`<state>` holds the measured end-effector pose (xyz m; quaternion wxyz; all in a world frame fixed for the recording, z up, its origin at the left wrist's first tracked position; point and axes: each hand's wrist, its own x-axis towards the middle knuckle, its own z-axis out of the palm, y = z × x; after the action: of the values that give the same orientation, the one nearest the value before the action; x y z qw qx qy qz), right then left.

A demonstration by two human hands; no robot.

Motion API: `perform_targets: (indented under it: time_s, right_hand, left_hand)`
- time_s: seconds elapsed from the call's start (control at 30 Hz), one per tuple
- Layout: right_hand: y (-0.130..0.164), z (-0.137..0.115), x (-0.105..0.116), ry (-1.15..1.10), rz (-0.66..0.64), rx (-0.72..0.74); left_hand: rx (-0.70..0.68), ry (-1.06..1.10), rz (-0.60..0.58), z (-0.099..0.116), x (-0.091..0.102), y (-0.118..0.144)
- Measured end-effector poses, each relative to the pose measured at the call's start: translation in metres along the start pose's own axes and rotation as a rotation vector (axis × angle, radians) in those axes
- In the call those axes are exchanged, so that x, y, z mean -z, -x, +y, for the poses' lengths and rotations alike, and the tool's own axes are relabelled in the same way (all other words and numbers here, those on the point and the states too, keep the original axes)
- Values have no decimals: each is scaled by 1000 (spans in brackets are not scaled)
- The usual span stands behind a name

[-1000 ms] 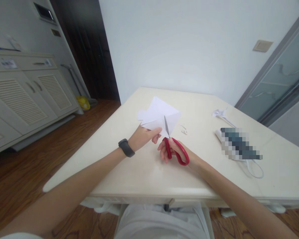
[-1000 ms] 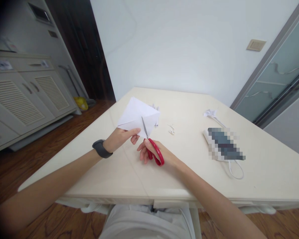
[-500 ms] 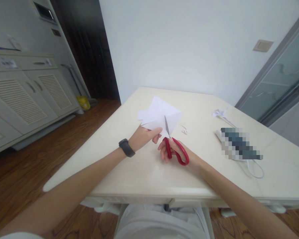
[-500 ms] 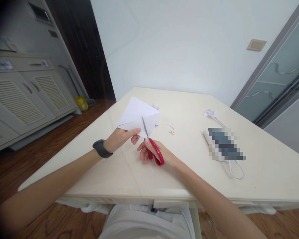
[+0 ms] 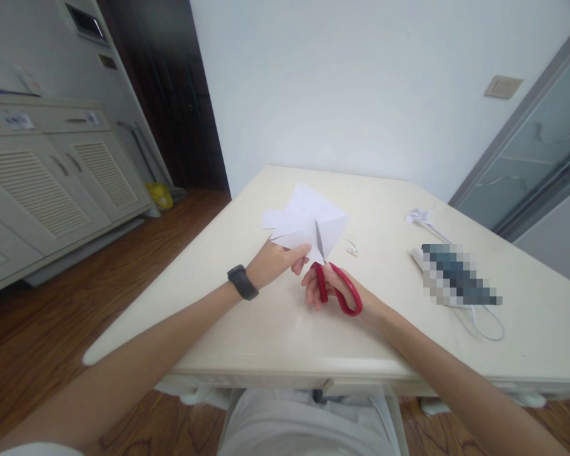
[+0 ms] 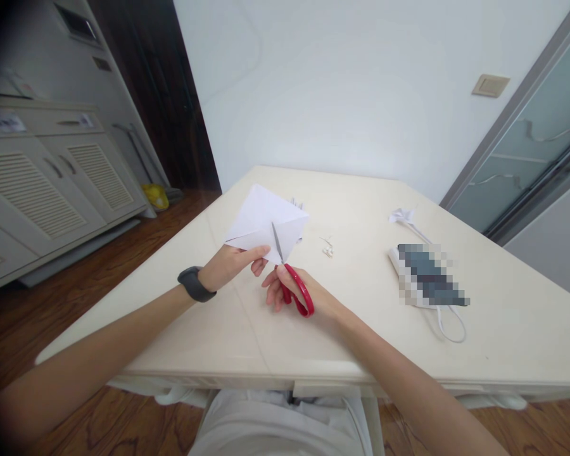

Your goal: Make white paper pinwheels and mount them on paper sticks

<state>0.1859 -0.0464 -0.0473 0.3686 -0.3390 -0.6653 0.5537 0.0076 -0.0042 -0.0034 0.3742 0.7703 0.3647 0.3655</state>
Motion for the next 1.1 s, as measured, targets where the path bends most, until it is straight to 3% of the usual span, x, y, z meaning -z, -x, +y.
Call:
perform_targets:
  time_s: [0.2, 1.1]
  right_hand:
    - [1, 10, 3, 11, 29, 26]
    - [0, 8, 3, 3, 9, -7]
  left_hand:
    - [-32, -37, -5, 0, 0, 1]
    - [27, -71, 0, -2, 0, 1]
